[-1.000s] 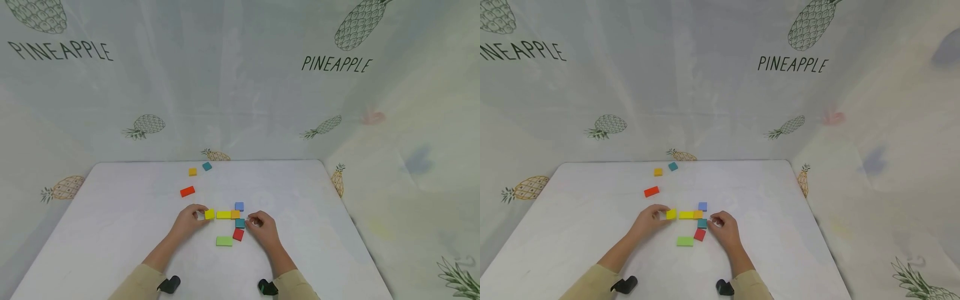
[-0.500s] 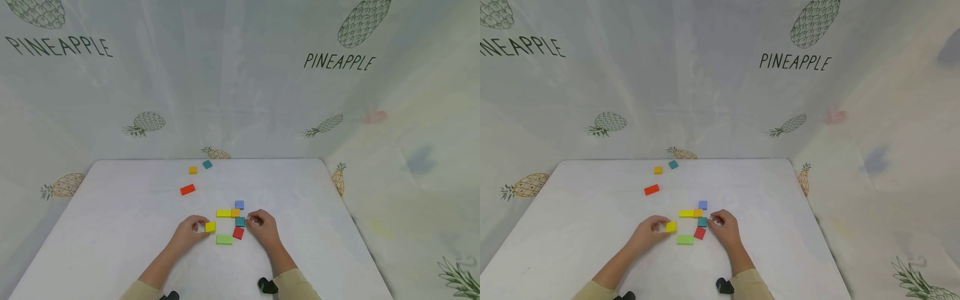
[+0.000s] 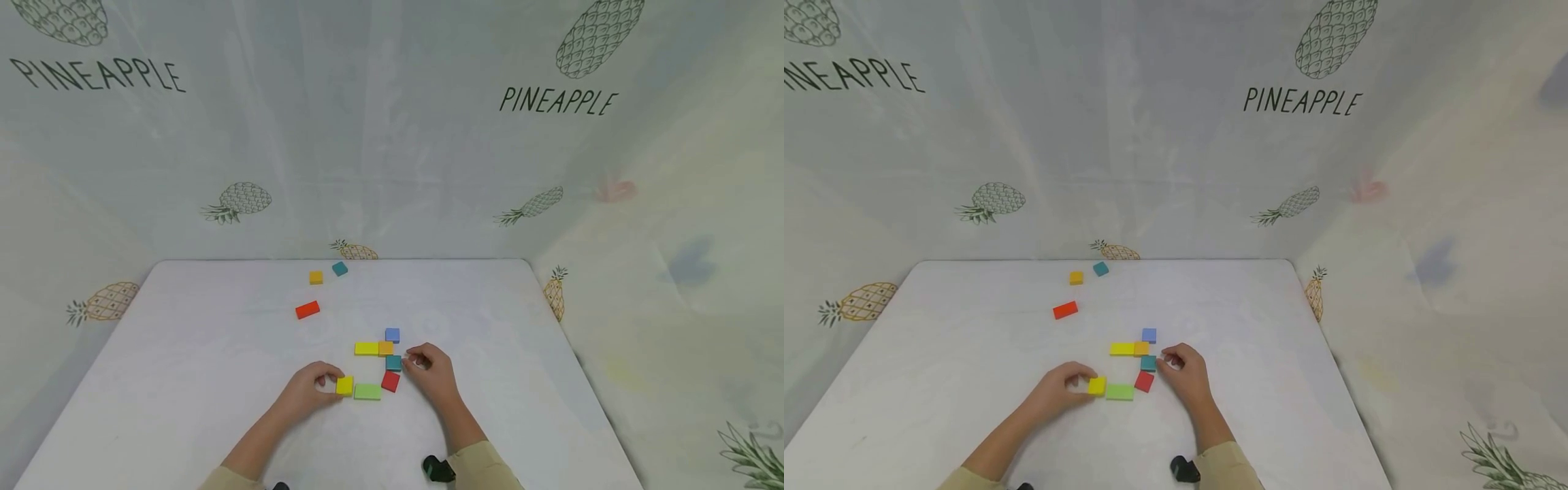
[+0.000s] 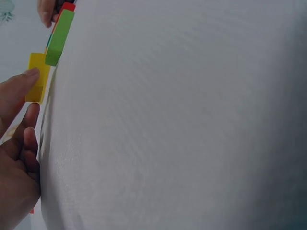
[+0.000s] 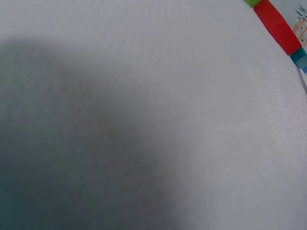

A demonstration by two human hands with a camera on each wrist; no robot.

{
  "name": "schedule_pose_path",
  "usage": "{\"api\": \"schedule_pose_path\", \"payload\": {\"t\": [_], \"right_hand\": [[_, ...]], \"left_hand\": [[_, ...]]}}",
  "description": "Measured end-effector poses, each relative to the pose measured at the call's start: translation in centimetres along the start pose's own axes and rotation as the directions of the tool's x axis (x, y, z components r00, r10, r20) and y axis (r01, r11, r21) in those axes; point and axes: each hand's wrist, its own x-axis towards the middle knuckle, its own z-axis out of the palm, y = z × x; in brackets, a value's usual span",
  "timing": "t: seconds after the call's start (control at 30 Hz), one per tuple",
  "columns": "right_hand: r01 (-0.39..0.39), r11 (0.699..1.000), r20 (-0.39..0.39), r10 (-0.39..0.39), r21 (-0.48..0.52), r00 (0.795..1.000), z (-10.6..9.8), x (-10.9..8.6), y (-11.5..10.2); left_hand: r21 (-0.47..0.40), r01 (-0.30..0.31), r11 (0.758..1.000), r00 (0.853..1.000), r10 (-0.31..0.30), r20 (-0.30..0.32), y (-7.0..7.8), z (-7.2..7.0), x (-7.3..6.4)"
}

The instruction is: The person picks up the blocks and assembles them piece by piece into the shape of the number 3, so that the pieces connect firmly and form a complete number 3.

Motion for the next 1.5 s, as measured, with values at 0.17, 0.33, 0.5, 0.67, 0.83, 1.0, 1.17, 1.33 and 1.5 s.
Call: {"api": "schedule_pose_path", "payload": {"t": [0.17, 0.33, 0.5, 0.67, 0.83, 1.0, 1.17, 1.33, 1.5], "right_hand": [[-0.004, 1.0, 0.004, 0.004, -0.007, 1.0, 0.12, -0.07, 0.12], [0.003, 1.0, 0.001, -0.003, -0.015, 1.0, 0.18, -0.02, 0.06], [-0.006, 0.999, -0.001, 0.006, -0.031, 1.0, 0.14, 0.0, -0.06], [0.014, 0.999, -0.01, -0.015, -0.049, 1.0, 0.13, -0.03, 0.06], [0.018, 0.998, -0.014, -0.019, -0.052, 1.0, 0.07, -0.13, -0.16], [0.014, 0.999, -0.003, -0.015, -0.047, 1.0, -0.02, -0.12, -0.23], [0.026, 0.999, -0.001, -0.026, -0.04, 1.0, -0.09, -0.02, -0.17], [0.023, 0.999, 0.0, -0.023, -0.033, 1.0, -0.17, -0.04, -0.26], [0.011, 0.999, 0.01, -0.01, -0.035, 1.0, -0.06, -0.01, -0.11]], "left_hand": [[0.05, -0.047, 0.998, 0.999, 0.046, 0.024, -0.5, 0.34, -0.1], [0.054, -0.073, 0.996, 0.997, 0.071, 0.029, -0.58, 0.37, -0.08], [0.057, -0.082, 0.995, 0.996, 0.08, 0.042, -0.38, 0.3, 0.05], [0.062, -0.083, 0.995, 0.996, 0.08, 0.045, -0.28, 0.39, 0.11], [0.06, -0.095, 0.994, 0.995, 0.092, 0.043, -0.45, 0.49, 0.11], [0.063, -0.1, 0.993, 0.994, 0.098, 0.044, -0.48, 0.56, 0.06], [0.064, -0.098, 0.993, 0.994, 0.095, 0.052, -0.39, 0.54, 0.07], [0.073, -0.106, 0.992, 0.993, 0.102, 0.055, -0.33, 0.55, 0.03], [0.086, -0.104, 0.991, 0.993, 0.099, 0.06, -0.18, 0.59, -0.07]]}}
